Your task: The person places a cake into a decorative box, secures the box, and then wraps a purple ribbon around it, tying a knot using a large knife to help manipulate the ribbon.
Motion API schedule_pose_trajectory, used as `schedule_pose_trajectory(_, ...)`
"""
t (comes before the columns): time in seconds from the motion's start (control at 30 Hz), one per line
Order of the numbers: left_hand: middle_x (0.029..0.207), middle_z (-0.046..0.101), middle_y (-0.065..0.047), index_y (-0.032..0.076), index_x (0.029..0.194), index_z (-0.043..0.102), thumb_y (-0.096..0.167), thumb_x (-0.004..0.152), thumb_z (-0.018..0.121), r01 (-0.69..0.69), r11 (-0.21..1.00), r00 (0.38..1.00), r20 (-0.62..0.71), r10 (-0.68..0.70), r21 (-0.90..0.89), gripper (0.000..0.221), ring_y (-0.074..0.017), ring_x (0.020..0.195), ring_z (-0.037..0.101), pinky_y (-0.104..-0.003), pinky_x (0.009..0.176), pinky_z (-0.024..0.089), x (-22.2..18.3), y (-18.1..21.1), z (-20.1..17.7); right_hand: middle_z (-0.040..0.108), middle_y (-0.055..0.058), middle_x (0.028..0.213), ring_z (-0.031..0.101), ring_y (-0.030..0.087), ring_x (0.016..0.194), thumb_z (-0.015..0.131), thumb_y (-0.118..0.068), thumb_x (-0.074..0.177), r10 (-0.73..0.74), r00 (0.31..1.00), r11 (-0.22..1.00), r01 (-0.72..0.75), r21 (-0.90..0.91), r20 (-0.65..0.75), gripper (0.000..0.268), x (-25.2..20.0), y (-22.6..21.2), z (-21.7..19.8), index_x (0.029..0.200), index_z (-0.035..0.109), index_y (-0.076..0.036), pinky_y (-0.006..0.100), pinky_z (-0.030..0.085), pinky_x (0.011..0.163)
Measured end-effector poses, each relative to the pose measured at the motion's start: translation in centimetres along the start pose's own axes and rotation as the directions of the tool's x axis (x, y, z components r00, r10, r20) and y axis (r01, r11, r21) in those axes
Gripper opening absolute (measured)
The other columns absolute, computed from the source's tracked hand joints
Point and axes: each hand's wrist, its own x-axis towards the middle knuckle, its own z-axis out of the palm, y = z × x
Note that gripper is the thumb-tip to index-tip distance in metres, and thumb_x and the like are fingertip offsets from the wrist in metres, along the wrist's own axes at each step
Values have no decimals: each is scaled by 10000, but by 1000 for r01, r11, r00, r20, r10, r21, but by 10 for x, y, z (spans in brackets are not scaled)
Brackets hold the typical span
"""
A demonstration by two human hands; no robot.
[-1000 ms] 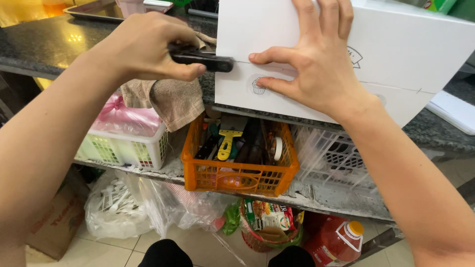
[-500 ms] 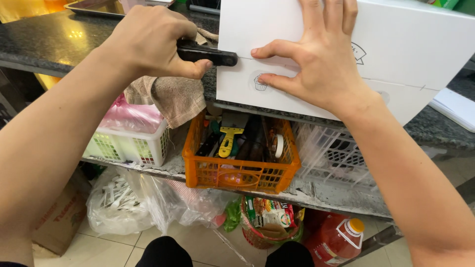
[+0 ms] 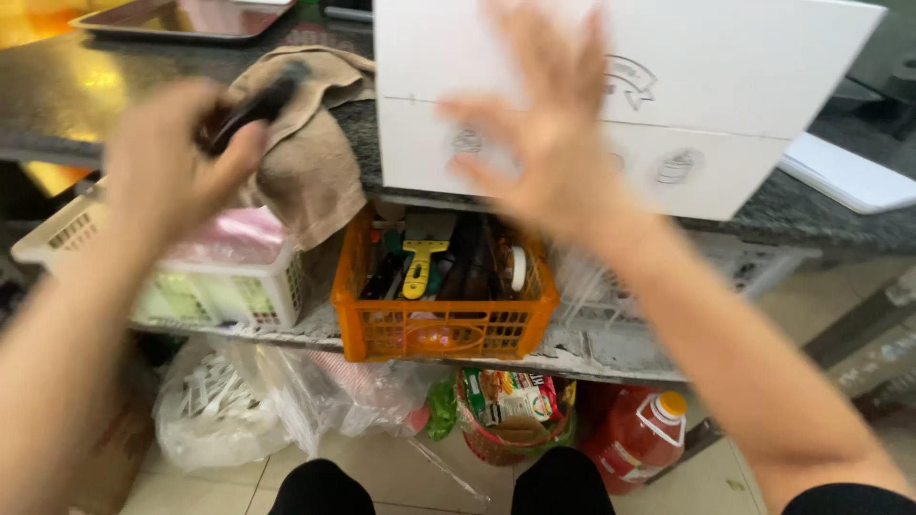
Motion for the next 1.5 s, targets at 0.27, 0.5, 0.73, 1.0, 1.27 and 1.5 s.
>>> schedule_pose_trajectory(0.27,1302,483,-139,9,1373,482,608,1130,373,-33,-59,902,-4,-432,-998,655,-217,1216,481,-388,1163,388,-27,239,22,207,219,1723,202,356,1620,547,-574,1079,397,906,435,-324,840,144,832,-96,-135,2,1638,237,-41,469,231,1324)
schedule_pose_trajectory(0.5,1513,349,-230,76,1480,467,483,1078,303,99,458,987,145,66,-883,595,-383,1309,388,-493,1122,256,36,298,7,424,149,1551,444,246,1414,467,-463,1127,752,651,547,-527,650,-104,749,-185,-111,-13,1638,200,15,384,372,1225)
schedule_pose_trajectory(0.73,1357,593,-111,100,1222,651,285,977,634,-124,602,987,-38,154,-789,308,-332,1264,557,-475,1074,406,56,276,10,478,129,1321,505,245,1161,558,-283,1125,817,323,495,-819,291,-478,703,-246,90,-76,1643,194,22,368,459,1029)
schedule_pose_trajectory(1.0,1450,402,-356,-105,1386,510,279,991,749,64,988,889,-441,-121,-141,601,-439,1384,380,-515,1156,337,56,170,43,516,250,1349,520,382,1248,747,-421,950,880,448,418,-888,-194,-156,721,-232,225,-75,1489,511,-4,442,451,1095)
schedule_pose_trajectory(1.27,1297,652,-162,-73,1382,519,418,1186,526,121,475,898,-108,-427,-872,529,-226,1218,603,-357,1059,489,71,124,75,604,117,1399,543,272,1311,533,-369,1138,704,637,708,-659,254,-313,400,-165,112,-42,1384,584,-57,375,392,1165)
schedule_pose_trajectory(1.5,1278,701,-146,-41,1402,576,404,1150,533,135,462,889,-98,-447,-876,513,-208,1179,631,-342,1027,507,75,160,36,593,162,1426,550,211,1328,576,-249,1185,748,626,619,-538,572,-222,401,-175,126,-9,1467,428,-5,357,415,1209)
